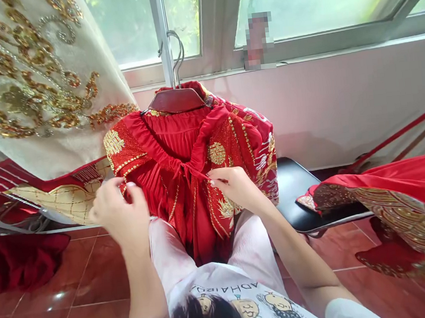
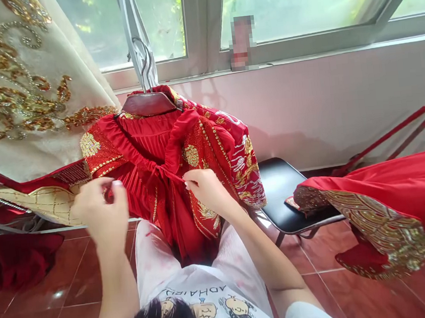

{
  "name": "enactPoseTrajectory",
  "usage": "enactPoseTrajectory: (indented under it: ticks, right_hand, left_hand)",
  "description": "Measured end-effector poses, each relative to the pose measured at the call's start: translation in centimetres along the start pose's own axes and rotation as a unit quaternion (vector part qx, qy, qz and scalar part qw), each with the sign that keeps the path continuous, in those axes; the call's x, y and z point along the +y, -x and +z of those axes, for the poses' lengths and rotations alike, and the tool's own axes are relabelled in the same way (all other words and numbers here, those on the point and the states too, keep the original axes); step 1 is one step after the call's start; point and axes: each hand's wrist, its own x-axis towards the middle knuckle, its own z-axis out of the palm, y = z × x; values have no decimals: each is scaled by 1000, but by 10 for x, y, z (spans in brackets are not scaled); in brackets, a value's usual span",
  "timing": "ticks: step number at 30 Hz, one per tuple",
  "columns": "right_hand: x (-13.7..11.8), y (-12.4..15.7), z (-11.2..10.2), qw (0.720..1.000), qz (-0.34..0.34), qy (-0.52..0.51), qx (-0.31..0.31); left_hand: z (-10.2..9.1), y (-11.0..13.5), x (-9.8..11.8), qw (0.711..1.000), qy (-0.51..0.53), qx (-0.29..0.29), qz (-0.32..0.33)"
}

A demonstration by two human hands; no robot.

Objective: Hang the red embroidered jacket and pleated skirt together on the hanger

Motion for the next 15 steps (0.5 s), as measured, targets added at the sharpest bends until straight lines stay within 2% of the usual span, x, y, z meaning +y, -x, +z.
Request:
enactPoseTrajectory:
  ticks: [1,3,5,7,9,12,15]
  right_hand:
    - [0,-1,0,1000,5,-22,11]
    - [2,-2,2,998,21,-47,44]
    - [2,-2,5,996,29,-27,75]
    - [-2,-2,10,995,21,35,90]
    - [-10,-3,17,985,14,117,126]
    - [-25,-12,31,958,-5,211,195]
    - [-30,-27,43,951,-26,239,193]
  left_hand:
    - [4,7,16,998,39,-37,30]
    - [23,15,39,981,105,-150,62]
    - [45,18,48,964,139,-219,57]
    - [62,16,45,955,178,-236,37]
    - [68,13,39,936,236,-260,11]
    - [63,11,34,907,292,-304,-11]
    - [58,11,34,908,300,-291,17]
